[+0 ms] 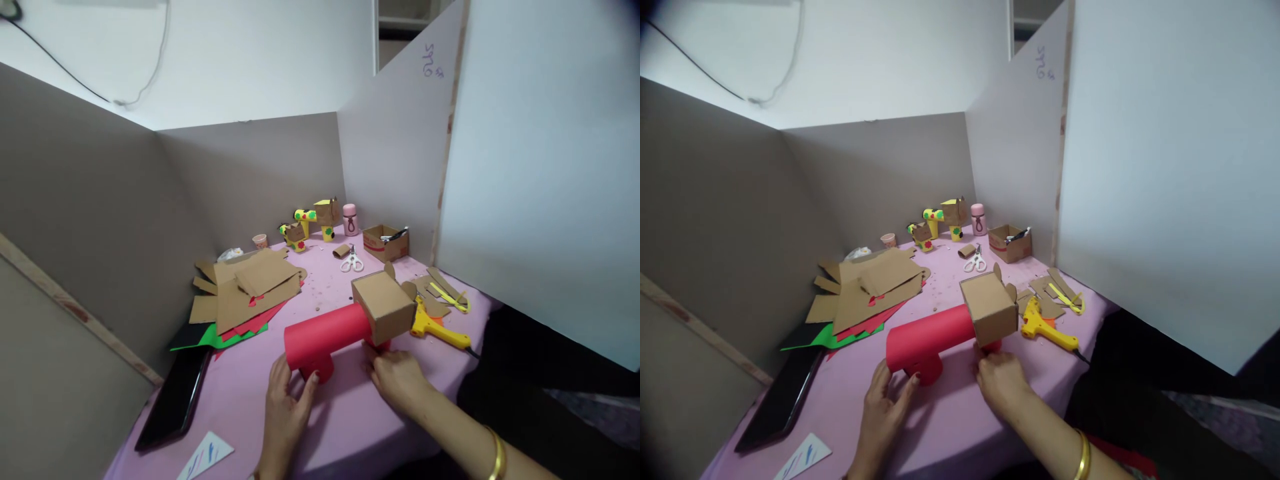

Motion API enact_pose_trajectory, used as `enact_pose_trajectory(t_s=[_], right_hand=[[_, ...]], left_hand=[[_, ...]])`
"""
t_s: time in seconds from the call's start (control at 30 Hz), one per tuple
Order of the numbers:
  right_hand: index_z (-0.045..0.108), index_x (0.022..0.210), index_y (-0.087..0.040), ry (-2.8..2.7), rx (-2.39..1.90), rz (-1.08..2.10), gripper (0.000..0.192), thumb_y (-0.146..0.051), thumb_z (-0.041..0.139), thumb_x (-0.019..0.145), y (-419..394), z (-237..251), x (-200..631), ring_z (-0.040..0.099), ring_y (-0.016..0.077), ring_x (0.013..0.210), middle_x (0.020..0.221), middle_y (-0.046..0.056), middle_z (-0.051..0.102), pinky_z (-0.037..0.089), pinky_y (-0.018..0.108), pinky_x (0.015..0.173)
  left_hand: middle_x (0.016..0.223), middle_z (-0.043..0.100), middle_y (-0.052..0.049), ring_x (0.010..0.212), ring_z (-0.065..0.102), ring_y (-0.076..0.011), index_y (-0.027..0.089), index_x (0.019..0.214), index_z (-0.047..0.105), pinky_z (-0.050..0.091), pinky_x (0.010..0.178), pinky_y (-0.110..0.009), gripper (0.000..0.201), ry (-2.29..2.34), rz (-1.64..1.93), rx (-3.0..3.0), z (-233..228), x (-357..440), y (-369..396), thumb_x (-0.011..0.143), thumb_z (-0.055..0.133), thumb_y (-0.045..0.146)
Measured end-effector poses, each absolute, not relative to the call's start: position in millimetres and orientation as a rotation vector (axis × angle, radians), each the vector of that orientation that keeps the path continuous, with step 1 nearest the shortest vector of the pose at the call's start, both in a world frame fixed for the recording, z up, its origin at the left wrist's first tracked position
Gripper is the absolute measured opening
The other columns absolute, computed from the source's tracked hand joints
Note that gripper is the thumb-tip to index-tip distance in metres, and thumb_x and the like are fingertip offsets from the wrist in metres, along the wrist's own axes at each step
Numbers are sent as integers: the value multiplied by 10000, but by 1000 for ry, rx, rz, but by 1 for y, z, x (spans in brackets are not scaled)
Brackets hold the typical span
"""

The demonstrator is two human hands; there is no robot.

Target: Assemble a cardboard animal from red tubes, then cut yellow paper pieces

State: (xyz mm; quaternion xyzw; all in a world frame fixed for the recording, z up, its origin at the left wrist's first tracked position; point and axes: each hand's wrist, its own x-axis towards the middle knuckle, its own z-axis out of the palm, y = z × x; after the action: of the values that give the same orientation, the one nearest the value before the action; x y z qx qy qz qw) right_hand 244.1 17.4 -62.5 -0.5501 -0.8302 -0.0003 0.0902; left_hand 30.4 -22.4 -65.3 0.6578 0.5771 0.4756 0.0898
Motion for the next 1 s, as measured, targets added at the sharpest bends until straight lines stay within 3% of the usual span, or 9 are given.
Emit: enact_pose_trajectory(t_s=[0.2, 0.4, 0.63, 0.8, 1.0], right_hand=[[487, 1296, -108, -2477, -1649, 22, 415, -183, 463, 889, 17, -60, 240, 712, 289, 683, 808, 150, 748, 531, 346, 571], [542, 1230, -70, -2474, -1671, 81, 371, -206, 446, 898, 18, -57, 240, 708, 312, 707, 806, 182, 742, 520, 362, 591], [616, 1121, -183, -2508, -1553, 209, 309, -190, 426, 878, 7, -52, 228, 708, 275, 746, 814, 106, 748, 495, 321, 631], [686, 984, -179, -2575, -1487, 258, 293, -137, 445, 823, 5, -51, 206, 704, 303, 745, 794, 132, 745, 493, 340, 621], [667, 1020, -150, -2622, -1488, 268, 305, -93, 472, 792, 6, -50, 194, 704, 315, 756, 824, 136, 747, 521, 387, 639]], left_hand=[[1130, 575, -106, 1085, 543, -257, 212, 1095, 565, 451, 950, -433, 304, 1695, 1437, 1930, -66, 31, -22, 825, 568, 352], [1141, 559, -110, 1085, 540, -252, 203, 1110, 554, 466, 931, -430, 315, 1663, 1435, 1895, -67, 31, -22, 819, 575, 321], [1184, 520, -129, 1106, 531, -225, 165, 1160, 510, 483, 907, -367, 341, 1591, 1431, 1810, -67, 35, -24, 822, 507, 207], [1182, 534, -128, 1126, 514, -232, 159, 1158, 514, 441, 954, -397, 360, 1635, 1421, 1855, -68, 34, -24, 798, 505, 165], [1167, 555, -114, 1100, 526, -234, 175, 1139, 525, 446, 929, -396, 340, 1641, 1388, 1876, -65, 34, -26, 800, 503, 161]])
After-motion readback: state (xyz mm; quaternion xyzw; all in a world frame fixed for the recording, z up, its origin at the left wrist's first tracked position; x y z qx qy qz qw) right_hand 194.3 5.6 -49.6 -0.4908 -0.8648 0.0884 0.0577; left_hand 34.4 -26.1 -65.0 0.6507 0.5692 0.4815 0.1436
